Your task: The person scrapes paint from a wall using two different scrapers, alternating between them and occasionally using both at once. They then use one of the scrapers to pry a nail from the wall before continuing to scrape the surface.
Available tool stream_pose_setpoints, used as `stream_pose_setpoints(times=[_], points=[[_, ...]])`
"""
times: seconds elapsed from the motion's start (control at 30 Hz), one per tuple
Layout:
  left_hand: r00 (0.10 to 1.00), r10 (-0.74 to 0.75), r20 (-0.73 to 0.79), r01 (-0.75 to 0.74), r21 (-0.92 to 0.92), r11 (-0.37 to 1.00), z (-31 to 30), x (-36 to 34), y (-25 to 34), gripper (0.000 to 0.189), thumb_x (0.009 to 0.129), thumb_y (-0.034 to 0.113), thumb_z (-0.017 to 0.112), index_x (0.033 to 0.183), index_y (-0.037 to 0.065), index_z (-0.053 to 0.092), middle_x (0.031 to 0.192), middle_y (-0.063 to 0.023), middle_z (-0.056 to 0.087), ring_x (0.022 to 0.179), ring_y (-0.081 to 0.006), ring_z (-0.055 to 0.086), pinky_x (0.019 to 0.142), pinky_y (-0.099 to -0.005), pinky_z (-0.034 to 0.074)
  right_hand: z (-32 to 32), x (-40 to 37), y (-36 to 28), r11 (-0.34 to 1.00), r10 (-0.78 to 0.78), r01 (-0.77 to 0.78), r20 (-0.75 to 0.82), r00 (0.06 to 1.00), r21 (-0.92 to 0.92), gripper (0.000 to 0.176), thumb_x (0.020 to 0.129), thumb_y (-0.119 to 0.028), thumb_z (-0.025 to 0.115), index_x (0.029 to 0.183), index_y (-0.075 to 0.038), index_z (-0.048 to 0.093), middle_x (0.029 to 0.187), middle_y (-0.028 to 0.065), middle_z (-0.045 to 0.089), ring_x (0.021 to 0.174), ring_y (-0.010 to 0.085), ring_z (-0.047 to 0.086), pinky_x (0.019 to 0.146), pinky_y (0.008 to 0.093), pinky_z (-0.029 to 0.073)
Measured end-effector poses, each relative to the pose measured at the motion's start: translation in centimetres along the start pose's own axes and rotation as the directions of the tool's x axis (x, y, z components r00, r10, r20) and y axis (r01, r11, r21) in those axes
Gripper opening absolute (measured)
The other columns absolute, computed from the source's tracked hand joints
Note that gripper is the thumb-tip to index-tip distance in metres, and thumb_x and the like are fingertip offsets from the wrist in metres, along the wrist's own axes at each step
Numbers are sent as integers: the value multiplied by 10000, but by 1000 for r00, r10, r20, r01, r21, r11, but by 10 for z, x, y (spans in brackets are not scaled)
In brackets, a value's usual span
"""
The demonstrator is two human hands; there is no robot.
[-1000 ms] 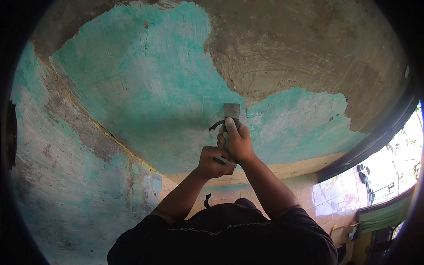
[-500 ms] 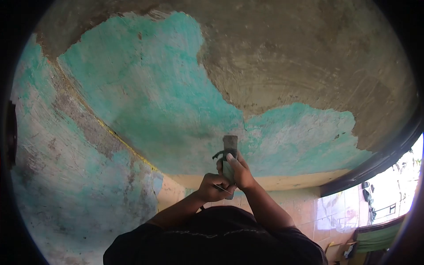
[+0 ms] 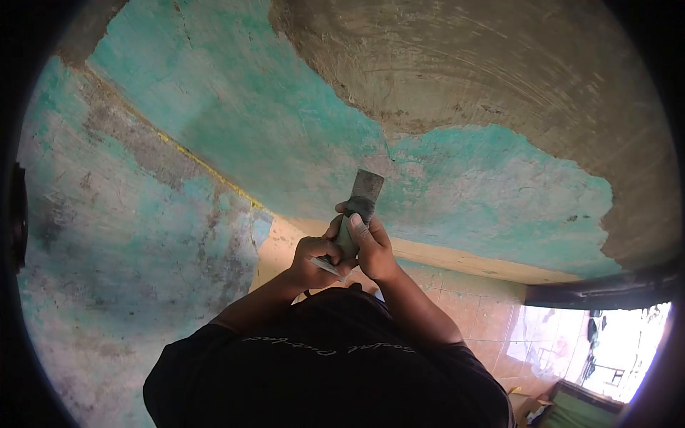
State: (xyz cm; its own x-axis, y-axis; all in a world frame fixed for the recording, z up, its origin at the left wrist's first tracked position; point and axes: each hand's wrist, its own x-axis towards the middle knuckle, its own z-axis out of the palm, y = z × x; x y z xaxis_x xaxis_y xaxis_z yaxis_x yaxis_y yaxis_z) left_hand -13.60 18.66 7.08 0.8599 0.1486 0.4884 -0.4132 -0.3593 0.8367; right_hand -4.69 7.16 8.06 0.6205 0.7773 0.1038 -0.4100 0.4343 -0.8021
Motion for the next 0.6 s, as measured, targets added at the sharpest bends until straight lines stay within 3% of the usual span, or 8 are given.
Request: stream_pose_setpoints(times=[0.1,0.2,0.27,0.37,0.4,0.53,0.6], points=[[999,-32,7,31,105,994,2,-9,-2,258,699,46,740,620,77,496,582,-65,568,518,-164,591,466,-279,444,0,0,10,986,64,-52,-68,996,158,370,984,-331,348,1124,-1,440,780,93,529,679,192,552,626,291,472],[989,-79,122,47,244,969,2,-19,1,220,689,77,737,636,83,524,585,-66,579,519,-203,607,468,-296,457,2,-3,22,997,77,-75,-146,986,22,386,984,-372,352,1022,-12,485,692,60,503,638,159,519,586,265,441],[975,-95,199,25,327,945,-1,-21,1,188,663,107,737,644,93,551,587,-47,585,521,-233,610,473,-320,468,0,-5,28,992,122,-119,-143,982,33,405,982,-398,354,961,-21,499,648,44,484,604,143,494,567,258,422],[970,-85,229,22,263,965,-3,-27,-9,150,689,185,722,672,119,589,596,-47,600,541,-253,615,495,-355,478,3,-2,32,988,156,-151,-161,975,43,419,981,-413,357,891,-33,509,592,27,460,542,122,458,527,251,397],[976,-1,218,-58,263,963,-2,-27,-13,205,650,91,731,631,100,527,583,-27,574,511,-225,599,474,-319,464,5,-1,32,986,163,-158,-175,971,44,418,981,-410,358,884,-34,511,584,25,456,531,121,454,519,252,396],[983,112,147,-143,224,964,-11,-17,-20,235,627,75,733,621,101,499,587,-24,569,490,-223,583,468,-314,456,21,12,24,993,116,-121,-230,966,-10,403,982,-390,375,841,-38,511,576,18,459,530,106,445,519,244,387],[976,154,154,-187,230,955,-21,6,-22,236,632,75,732,615,97,497,575,-29,561,491,-225,584,467,-312,453,38,30,1,991,61,-101,-361,930,-92,406,974,-401,396,821,-42,510,568,13,451,514,107,441,499,250,384]])
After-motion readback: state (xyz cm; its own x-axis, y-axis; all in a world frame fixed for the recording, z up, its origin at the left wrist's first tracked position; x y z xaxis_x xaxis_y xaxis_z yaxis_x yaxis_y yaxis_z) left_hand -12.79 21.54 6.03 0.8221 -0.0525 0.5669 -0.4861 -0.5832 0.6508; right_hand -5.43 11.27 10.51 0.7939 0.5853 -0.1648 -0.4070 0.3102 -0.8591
